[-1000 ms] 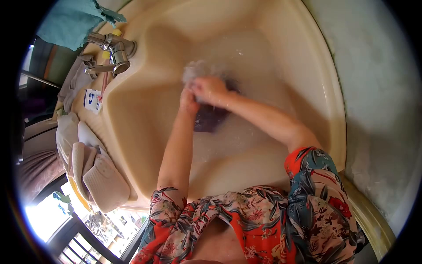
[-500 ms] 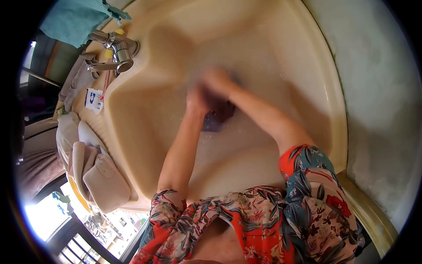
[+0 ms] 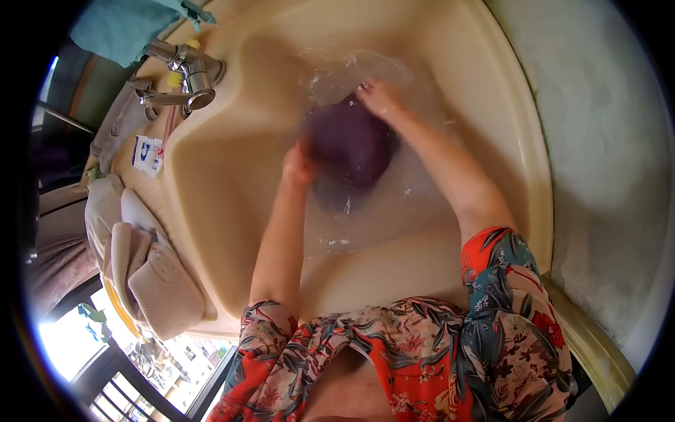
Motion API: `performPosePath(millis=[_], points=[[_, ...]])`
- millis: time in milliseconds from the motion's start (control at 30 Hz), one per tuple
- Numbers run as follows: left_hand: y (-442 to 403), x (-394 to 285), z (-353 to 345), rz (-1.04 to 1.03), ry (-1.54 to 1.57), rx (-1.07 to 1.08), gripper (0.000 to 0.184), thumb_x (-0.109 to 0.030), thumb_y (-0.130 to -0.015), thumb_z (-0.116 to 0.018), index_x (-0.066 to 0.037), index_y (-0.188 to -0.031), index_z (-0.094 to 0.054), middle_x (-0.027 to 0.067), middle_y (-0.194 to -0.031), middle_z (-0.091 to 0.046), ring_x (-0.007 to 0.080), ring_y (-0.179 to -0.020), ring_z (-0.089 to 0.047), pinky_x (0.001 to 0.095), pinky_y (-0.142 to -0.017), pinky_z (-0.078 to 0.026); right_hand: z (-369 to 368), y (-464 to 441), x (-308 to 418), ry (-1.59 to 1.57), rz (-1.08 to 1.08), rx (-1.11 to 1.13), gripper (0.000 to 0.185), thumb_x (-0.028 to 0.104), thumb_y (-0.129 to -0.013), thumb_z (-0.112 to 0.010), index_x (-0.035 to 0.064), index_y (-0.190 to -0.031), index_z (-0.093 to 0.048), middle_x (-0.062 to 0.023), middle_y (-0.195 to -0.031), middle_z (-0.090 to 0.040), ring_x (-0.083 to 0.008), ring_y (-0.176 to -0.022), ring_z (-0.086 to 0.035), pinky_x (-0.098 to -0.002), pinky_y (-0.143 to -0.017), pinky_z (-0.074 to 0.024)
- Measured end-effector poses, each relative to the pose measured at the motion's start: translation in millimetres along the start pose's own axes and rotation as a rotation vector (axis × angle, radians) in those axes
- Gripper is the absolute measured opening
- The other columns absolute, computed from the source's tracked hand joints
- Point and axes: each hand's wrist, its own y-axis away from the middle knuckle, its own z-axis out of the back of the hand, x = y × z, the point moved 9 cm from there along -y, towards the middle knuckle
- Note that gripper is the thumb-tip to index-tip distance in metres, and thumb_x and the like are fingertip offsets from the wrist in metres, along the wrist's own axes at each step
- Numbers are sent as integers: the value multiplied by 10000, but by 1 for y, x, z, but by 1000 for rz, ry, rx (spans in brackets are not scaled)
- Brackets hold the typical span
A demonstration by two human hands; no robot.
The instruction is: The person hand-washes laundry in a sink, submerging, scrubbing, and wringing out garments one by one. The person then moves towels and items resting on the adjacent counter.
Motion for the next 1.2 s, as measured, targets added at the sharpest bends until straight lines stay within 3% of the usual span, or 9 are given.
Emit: performPosePath(millis=[100,167,300,467,500,667,833,967,1200], points=[[6,12,-16,-18,109,4,298,-191,-841,-513,-59,-1108,-513,127,-1076,-560,236,-999,-531,362,-849,-443,-42,66,120,177,330,183,236,259,-766,-592,24,-771,-577,-229,-822,-582,-303,-700,-588,-336,-645,-476],[44,-20,-19,-1111,-1206,-210,298,-219,-842,-511,-45,-1084,-520,116,-1064,-562,233,-995,-530,340,-838,-448,-54,106,152,201,606,1,216,250,-781,-570,52,-697,-555,-180,-745,-582,-320,-637,-567,-375,-573,-461],[-5,42,-29,-41,151,-160,276,-193,-864,-478,-3,-1059,-521,104,-1077,-544,201,-992,-522,319,-824,-449,-41,42,82,264,343,-97,206,267,-782,-546,88,-686,-582,-152,-708,-594,-328,-614,-570,-428,-537,-445],[-51,51,15,-231,-280,-51,336,-279,-899,-337,-59,-1063,-531,88,-1025,-560,198,-954,-528,353,-827,-430,-59,88,148,419,349,183,257,258,-801,-536,30,-688,-569,-160,-698,-596,-297,-531,-575,-371,-539,-483],[-40,46,7,-191,-196,-103,329,-284,-890,-361,-58,-1052,-536,91,-1015,-566,207,-944,-533,367,-811,-436,-66,111,144,244,814,-252,235,266,-804,-528,44,-739,-569,-149,-749,-594,-263,-624,-592,-341,-582,-481],[-10,9,-31,-21,-144,2,331,-260,-854,-508,-13,-1073,-526,111,-1025,-572,229,-944,-543,392,-779,-451,-4,-19,-3,421,-37,-64,298,355,-756,-587,77,-855,-631,-158,-823,-625,-308,-772,-602,-351,-707,-463],[3,-28,6,-135,-246,-173,321,-181,-888,-445,10,-1144,-469,132,-1135,-526,250,-1052,-497,374,-912,-393,78,-7,-3,243,-19,-379,339,391,-779,-546,66,-844,-612,-154,-817,-621,-319,-770,-596,-391,-705,-458],[-5,5,-3,-69,-391,-159,282,-101,-849,-460,9,-1104,-507,114,-1018,-583,242,-968,-536,380,-866,-420,-36,33,27,511,330,304,251,260,-725,-584,86,-906,-606,-158,-857,-617,-342,-781,-589,-412,-755,-450],[12,-9,-1,10,-150,-108,249,-162,-850,-472,-26,-1044,-550,105,-989,-586,225,-939,-544,359,-825,-434,18,0,21,94,8,32,320,212,-714,-618,26,-973,-596,-117,-842,-631,-174,-748,-601,-312,-657,-481]])
